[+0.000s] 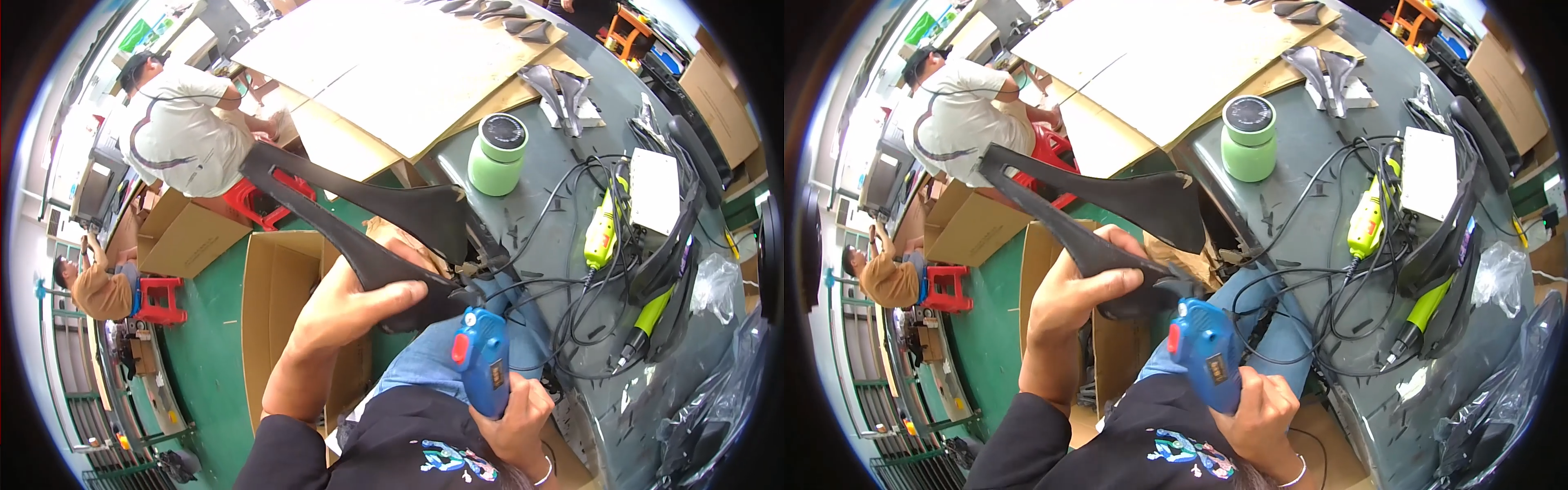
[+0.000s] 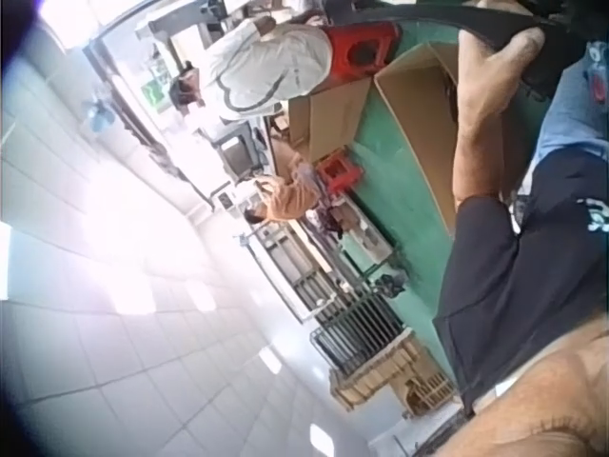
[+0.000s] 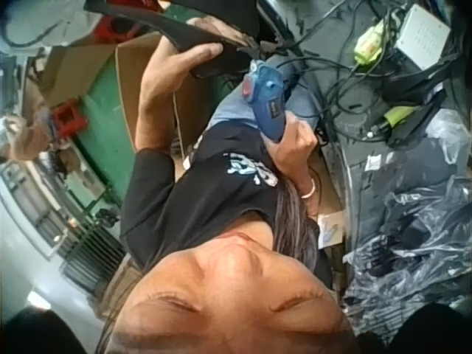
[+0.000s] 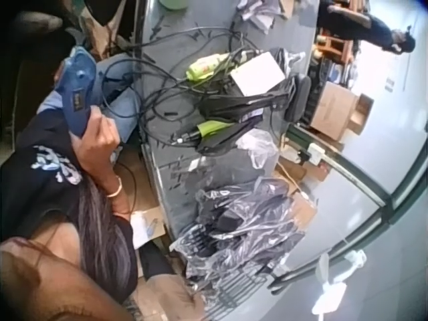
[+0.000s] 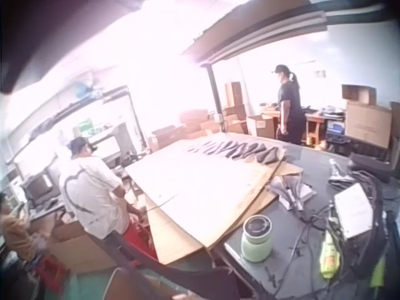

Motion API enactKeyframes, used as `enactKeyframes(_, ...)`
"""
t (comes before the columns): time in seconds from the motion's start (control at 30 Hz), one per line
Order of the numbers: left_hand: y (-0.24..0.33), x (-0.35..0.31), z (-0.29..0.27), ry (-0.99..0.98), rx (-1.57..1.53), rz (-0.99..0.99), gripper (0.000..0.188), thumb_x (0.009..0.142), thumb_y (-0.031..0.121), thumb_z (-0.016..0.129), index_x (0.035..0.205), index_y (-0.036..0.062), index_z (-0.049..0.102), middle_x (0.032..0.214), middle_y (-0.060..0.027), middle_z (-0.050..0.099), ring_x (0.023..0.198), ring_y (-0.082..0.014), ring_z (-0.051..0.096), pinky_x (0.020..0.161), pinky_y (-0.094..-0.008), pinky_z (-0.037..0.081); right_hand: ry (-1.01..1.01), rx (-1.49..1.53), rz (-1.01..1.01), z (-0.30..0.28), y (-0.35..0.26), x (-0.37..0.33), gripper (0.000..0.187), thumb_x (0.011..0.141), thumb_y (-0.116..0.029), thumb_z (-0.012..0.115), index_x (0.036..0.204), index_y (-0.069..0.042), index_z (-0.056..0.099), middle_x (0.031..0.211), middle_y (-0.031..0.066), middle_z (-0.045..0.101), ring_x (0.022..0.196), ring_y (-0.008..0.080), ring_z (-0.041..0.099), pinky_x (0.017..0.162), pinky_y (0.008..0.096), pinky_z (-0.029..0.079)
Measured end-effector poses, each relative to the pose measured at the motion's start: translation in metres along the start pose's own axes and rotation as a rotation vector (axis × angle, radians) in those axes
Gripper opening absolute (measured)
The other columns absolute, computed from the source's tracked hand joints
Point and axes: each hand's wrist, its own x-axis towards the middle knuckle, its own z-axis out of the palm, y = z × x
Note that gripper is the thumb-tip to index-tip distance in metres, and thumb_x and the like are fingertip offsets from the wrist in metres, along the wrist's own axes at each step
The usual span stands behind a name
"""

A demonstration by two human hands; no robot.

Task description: Applying glue to bicycle seat bases and assembling them.

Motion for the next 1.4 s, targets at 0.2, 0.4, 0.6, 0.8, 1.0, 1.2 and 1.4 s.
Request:
enactKeyframes(0.2,-0.08,-0.004,-0.077,0.443,-0.208,-0.141,0.026,0.087,0.023,0.058,0.105,0.0038,0.057,0.089,-0.0055,0.063,0.076,-0.0154,0.062,0.069,-0.0299,0.053,-0.016,-0.006,0.124,0.007,0.01,-0.003,0.052,0.055,-0.014,0.081,0.093,0.002,0.049,0.066,0.0162,0.054,0.059,0.036,0.055,0.056,0.0416,0.043)
enactKeyframes(0.4,-0.204,-0.029,-0.195,0.995,-0.73,-0.169,0.019,0.088,0.019,0.056,0.1,0.0047,0.056,0.088,-0.0091,0.064,0.075,-0.0224,0.064,0.071,-0.0392,0.055,-0.062,0.023,0.237,0.013,0.013,-0.009,0.041,0.063,-0.008,0.076,0.091,-0.001,0.048,0.067,0.0158,0.056,0.06,0.0347,0.058,0.057,0.0378,0.044)
enactKeyframes(0.6,-0.348,-0.118,-0.25,0.776,-1.256,0.015,0.012,0.089,0.013,0.044,0.085,0.0038,0.051,0.068,-0.0123,0.052,0.058,-0.0253,0.055,0.05,-0.0396,0.05,-0.145,0.126,0.207,0.016,0.011,-0.008,0.042,0.063,-0.01,0.075,0.092,0.001,0.047,0.065,0.0159,0.054,0.06,0.0357,0.057,0.057,0.0388,0.043)
enactKeyframes(0.8,-0.274,-0.017,-0.067,0.465,-0.378,-0.496,0.023,0.092,0.023,0.048,0.104,0.0052,0.055,0.096,-0.0101,0.063,0.085,-0.019,0.061,0.074,-0.0327,0.051,-0.121,0.124,0.372,0.018,0.015,-0.014,0.046,0.061,-0.012,0.077,0.093,0.002,0.048,0.066,0.0172,0.053,0.06,0.038,0.056,0.057,0.0416,0.042)
enactKeyframes(1.0,-0.193,0.044,0.041,0.017,-0.098,-0.037,0.018,0.09,0.02,0.057,0.095,0.0031,0.057,0.083,-0.0027,0.06,0.077,-0.0096,0.055,0.068,-0.026,0.047,-0.015,0.072,0.35,0.006,0.012,-0.015,0.038,0.066,-0.013,0.078,0.085,-0.003,0.046,0.062,0.0088,0.055,0.054,0.0187,0.058,0.054,0.0317,0.045)
enactKeyframes(1.2,-0.146,0.076,0.11,-0.14,-0.198,0.103,0.014,0.089,0.016,0.058,0.094,0.0023,0.058,0.079,-0.0015,0.06,0.073,-0.0061,0.053,0.066,-0.0233,0.045,0.097,0.141,0.277,-0.004,0.02,-0.004,0.051,0.061,-0.022,0.082,0.095,0.002,0.052,0.066,0.013,0.058,0.057,0.0282,0.06,0.054,0.0363,0.048)
enactKeyframes(1.4,-0.11,0.104,0.195,-0.234,-0.012,0.383,0.014,0.086,0.009,0.058,0.098,0.001,0.058,0.086,-0.0063,0.061,0.072,-0.0111,0.057,0.068,-0.0242,0.047,0.268,0.256,0.301,-0.014,0.022,-0.016,0.048,0.061,-0.02,0.081,0.095,0.0,0.053,0.071,0.0121,0.062,0.061,0.0251,0.064,0.057,0.0329,0.051)
